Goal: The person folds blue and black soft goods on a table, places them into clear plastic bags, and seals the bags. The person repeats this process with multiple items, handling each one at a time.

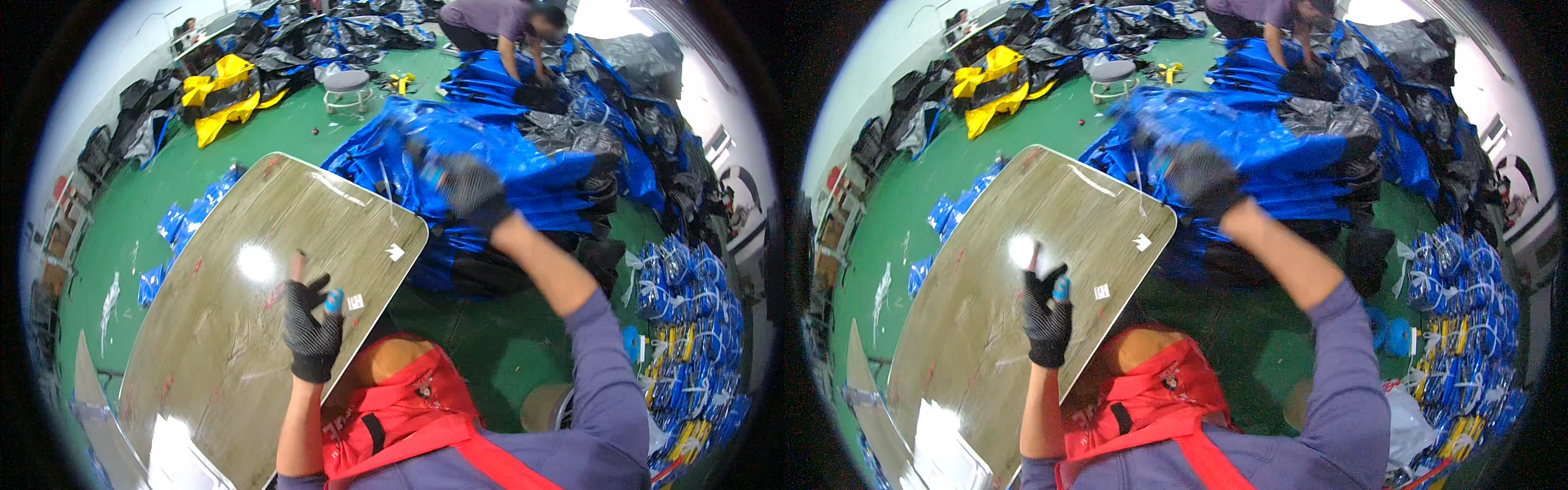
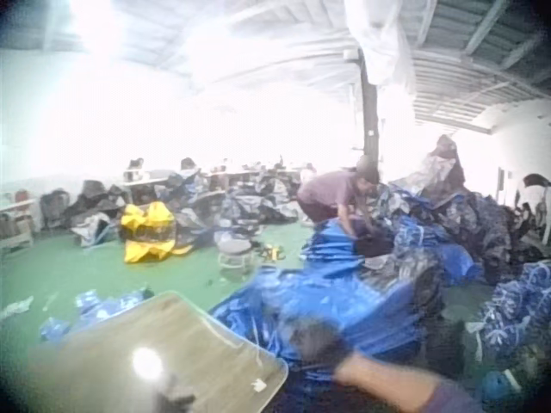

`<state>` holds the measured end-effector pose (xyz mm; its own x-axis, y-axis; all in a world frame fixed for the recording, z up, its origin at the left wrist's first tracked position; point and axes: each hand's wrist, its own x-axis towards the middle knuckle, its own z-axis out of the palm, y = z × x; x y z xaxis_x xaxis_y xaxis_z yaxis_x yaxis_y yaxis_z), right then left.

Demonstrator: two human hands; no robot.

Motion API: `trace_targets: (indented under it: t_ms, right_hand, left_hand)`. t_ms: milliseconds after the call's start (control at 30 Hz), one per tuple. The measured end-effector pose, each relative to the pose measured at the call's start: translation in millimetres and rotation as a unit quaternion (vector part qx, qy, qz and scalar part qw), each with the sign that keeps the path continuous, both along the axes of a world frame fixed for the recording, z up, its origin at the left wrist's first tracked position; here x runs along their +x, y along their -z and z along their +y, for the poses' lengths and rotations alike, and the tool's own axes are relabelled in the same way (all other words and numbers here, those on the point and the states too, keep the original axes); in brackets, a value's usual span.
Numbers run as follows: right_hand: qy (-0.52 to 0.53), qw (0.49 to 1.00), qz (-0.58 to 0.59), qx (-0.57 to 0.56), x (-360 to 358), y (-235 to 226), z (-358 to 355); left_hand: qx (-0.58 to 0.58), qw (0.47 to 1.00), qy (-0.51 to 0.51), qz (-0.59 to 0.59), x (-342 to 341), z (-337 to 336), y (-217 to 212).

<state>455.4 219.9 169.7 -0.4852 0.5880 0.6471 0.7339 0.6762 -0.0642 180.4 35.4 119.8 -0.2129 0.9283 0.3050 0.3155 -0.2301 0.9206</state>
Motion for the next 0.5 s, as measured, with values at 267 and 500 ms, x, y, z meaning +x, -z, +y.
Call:
trace_targets:
  t_ms: [267, 500]
  right_hand:
    - [-0.312, 0.868, 0.166, -0.349, -176.6, 85.7, -258.7]
    - [-0.214, 0.916, -0.018, -0.339, -149.0, 101.4, -177.0]
  left_hand:
    - [0.034, 0.954, -0.249, 0.164, -74.0, -117.8, 7.6]
    - [0.036, 0.873, -0.412, -0.258, -147.9, -336.9, 132.1]
